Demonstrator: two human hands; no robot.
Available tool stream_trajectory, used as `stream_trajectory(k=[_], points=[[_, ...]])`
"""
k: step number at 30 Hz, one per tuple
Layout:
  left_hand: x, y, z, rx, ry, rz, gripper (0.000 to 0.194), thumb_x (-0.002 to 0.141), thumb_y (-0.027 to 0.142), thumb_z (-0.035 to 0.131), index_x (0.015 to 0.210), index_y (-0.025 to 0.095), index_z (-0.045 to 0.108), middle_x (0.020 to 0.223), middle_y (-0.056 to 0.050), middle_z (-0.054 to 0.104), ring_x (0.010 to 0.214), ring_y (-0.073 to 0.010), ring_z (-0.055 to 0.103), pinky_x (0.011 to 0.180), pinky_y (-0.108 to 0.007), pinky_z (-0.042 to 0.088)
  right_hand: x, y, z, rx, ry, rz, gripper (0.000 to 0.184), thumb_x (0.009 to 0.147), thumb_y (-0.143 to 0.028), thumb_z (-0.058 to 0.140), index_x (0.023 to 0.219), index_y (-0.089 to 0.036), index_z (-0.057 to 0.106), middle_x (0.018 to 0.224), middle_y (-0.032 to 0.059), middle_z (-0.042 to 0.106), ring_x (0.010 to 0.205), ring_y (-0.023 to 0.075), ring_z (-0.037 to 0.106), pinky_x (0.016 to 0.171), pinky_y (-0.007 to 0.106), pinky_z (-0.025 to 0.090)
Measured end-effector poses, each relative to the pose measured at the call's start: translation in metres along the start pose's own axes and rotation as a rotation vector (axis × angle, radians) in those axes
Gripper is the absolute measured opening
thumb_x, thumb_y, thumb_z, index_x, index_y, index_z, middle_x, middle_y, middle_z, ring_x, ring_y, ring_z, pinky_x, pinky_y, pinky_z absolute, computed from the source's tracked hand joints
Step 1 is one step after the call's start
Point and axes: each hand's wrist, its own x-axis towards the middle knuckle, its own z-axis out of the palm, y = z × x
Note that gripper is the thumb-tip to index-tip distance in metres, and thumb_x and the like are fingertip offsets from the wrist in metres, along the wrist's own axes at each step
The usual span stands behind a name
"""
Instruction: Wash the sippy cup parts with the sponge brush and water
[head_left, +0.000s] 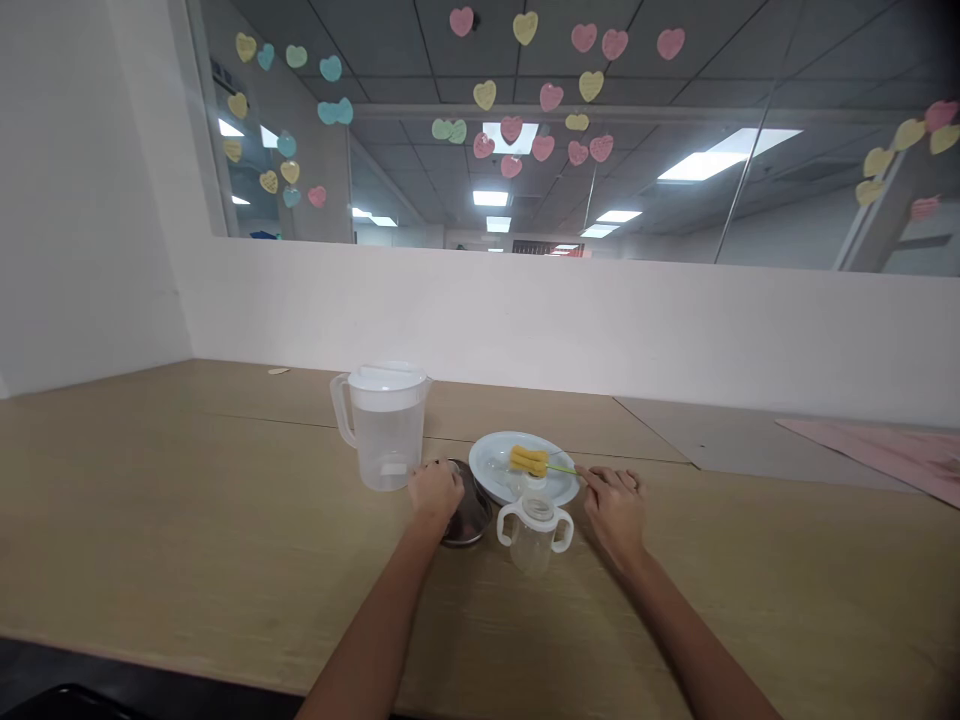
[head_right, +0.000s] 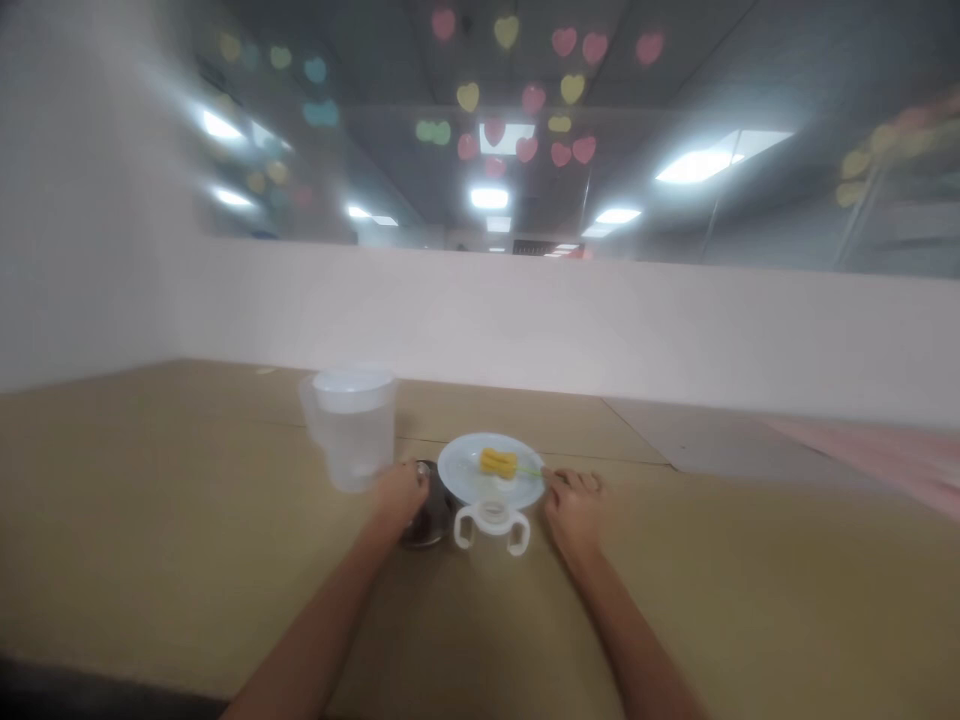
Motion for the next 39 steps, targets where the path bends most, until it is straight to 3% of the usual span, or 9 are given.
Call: stream_trajectory(k=[3,5,8,10,16,24,28,32,39], points=[[-0.001,0.003,-0.006,0.02,0.093,0.097,0.026,0.082,0.025,0.041,0.094,0.011,0.06,0.096,-0.018,0.062,0.097,-0.0297,0.055,0.083,-0.042,0.037,0.001,-0.002,-0.001,0.027,-0.017,-0.007,0.038,0.073,-0.006,0.045,0.095,-0.022,0.07,0.081,0.0044,0.066,0.076,0.0183,0.052,0.089,0.04,0.028],[-0.001,0.006,-0.009,-0.029,0.147,0.235,0.027,0.084,0.028,0.04,0.096,0.013,0.059,0.097,-0.015,0.062,0.097,-0.0272,0.053,0.085,-0.04,0.036,0.002,-0.005,-0.002,0.051,-0.028,-0.006,0.039,0.072,-0.004,0.044,0.096,-0.022,0.07,0.082,0.0042,0.066,0.078,0.0183,0.052,0.088,0.039,0.028],[-0.004,0.013,-0.005,-0.193,0.134,0.481,0.029,0.087,0.034,0.038,0.102,0.018,0.057,0.108,-0.01,0.059,0.104,-0.0233,0.05,0.091,-0.038,0.035,0.004,-0.008,-0.004,0.097,-0.035,-0.005,0.041,0.072,-0.003,0.043,0.098,-0.023,0.069,0.085,0.0039,0.066,0.079,0.0178,0.052,0.087,0.038,0.03],[-0.005,0.016,0.002,-0.267,0.084,0.566,0.031,0.089,0.036,0.035,0.102,0.022,0.059,0.119,-0.008,0.055,0.114,-0.023,0.044,0.097,-0.04,0.031,0.005,-0.01,-0.005,0.118,-0.039,-0.008,0.043,0.071,-0.002,0.044,0.098,-0.023,0.069,0.086,0.0036,0.066,0.079,0.0175,0.052,0.087,0.037,0.03],[-0.001,0.019,0.021,-0.283,-0.002,0.481,0.039,0.089,0.042,0.034,0.093,0.026,0.068,0.134,-0.006,0.046,0.128,-0.028,0.031,0.103,-0.051,0.022,0.006,-0.02,-0.004,0.142,-0.095,-0.01,0.041,0.072,-0.002,0.046,0.096,-0.026,0.069,0.088,0.002,0.067,0.082,0.0171,0.052,0.092,0.038,0.025],[-0.004,0.021,0.012,-0.303,0.034,0.523,0.033,0.088,0.042,0.039,0.095,0.028,0.068,0.125,-0.006,0.056,0.122,-0.0291,0.039,0.102,-0.057,0.017,0.009,-0.022,-0.008,0.071,-0.08,0.036,0.041,0.071,-0.002,0.048,0.097,-0.026,0.069,0.087,0.0029,0.067,0.082,0.0168,0.052,0.081,0.035,0.027],[-0.007,0.022,0.009,-0.356,0.028,0.527,0.031,0.087,0.039,0.041,0.09,0.027,0.069,0.115,-0.004,0.063,0.12,-0.0287,0.042,0.102,-0.055,0.018,0.011,-0.02,-0.011,-0.01,-0.071,0.037,0.039,0.072,-0.002,0.049,0.094,-0.025,0.07,0.087,0.0036,0.067,0.08,0.0176,0.052,0.078,0.035,0.026],[-0.007,0.024,0.009,-0.393,0.007,0.527,0.032,0.087,0.039,0.041,0.09,0.025,0.069,0.11,-0.005,0.065,0.119,-0.0282,0.042,0.1,-0.05,0.024,0.015,-0.022,-0.009,-0.072,-0.141,0.005,0.035,0.072,-0.005,0.051,0.096,-0.024,0.068,0.091,0.0059,0.067,0.083,0.0203,0.052,0.076,0.036,0.026],[-0.007,0.023,0.008,-0.383,-0.012,0.532,0.031,0.088,0.04,0.04,0.094,0.027,0.068,0.111,-0.001,0.065,0.118,-0.0257,0.042,0.099,-0.044,0.028,0.021,-0.034,0.004,0.019,-0.226,-0.064,0.033,0.071,-0.007,0.054,0.095,-0.026,0.068,0.086,0.0045,0.067,0.082,0.021,0.052,0.072,0.034,0.025]])
